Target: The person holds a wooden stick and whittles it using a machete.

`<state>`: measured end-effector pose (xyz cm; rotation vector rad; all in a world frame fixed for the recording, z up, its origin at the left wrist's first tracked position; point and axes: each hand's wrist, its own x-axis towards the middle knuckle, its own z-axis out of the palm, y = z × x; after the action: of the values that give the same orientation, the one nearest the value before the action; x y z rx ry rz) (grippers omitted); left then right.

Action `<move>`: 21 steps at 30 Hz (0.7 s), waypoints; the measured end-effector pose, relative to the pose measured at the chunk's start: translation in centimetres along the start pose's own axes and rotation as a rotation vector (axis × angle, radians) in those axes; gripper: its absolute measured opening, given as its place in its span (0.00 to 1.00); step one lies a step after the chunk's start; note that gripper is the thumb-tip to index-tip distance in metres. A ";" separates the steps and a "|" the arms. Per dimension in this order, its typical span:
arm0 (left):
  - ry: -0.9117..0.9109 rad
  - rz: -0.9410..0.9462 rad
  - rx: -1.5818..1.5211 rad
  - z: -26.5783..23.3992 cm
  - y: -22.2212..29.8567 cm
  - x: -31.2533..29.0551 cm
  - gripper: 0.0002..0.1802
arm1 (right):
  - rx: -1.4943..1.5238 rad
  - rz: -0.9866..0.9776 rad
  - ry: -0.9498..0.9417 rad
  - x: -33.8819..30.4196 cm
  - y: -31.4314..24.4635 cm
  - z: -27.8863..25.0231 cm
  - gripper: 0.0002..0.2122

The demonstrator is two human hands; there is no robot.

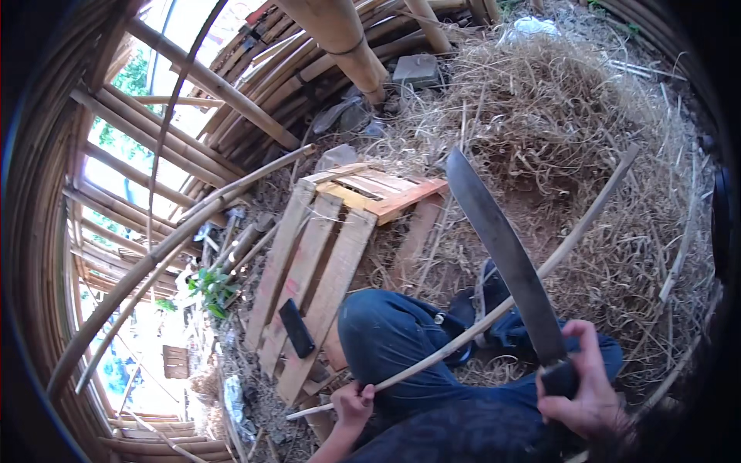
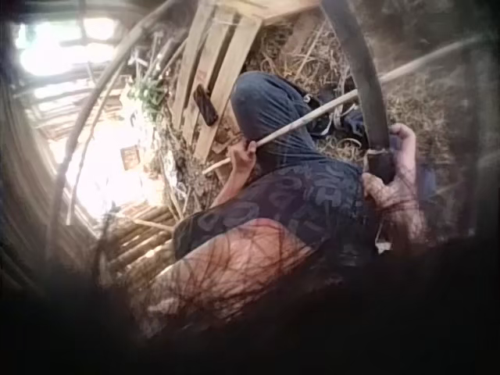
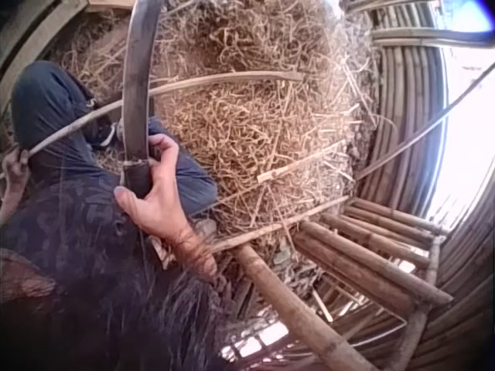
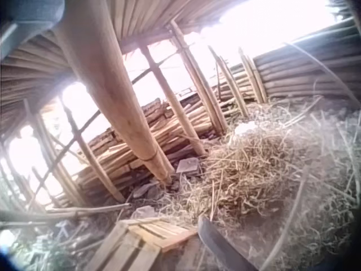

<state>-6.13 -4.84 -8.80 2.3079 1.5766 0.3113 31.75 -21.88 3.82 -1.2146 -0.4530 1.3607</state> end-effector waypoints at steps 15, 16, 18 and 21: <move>-0.093 0.154 -0.122 -1.0 0.8 0.7 0.40 | -0.242 -0.225 0.513 5.1 7.9 -3.7 0.10; -0.098 0.158 -0.125 -1.2 0.4 0.7 0.40 | -0.343 -0.235 0.524 5.1 7.7 -4.5 0.10; -0.204 0.159 -0.076 -1.5 -0.8 0.5 0.37 | -0.428 -0.249 0.541 5.2 6.8 -5.7 0.09; -0.282 0.172 -0.169 -2.0 -1.3 1.1 0.29 | -0.455 -0.200 0.541 5.4 4.7 -7.8 0.09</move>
<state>-7.57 -3.07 -7.52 2.2441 1.1757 0.1442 37.33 -21.18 -5.22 -1.7897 -0.4906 0.7281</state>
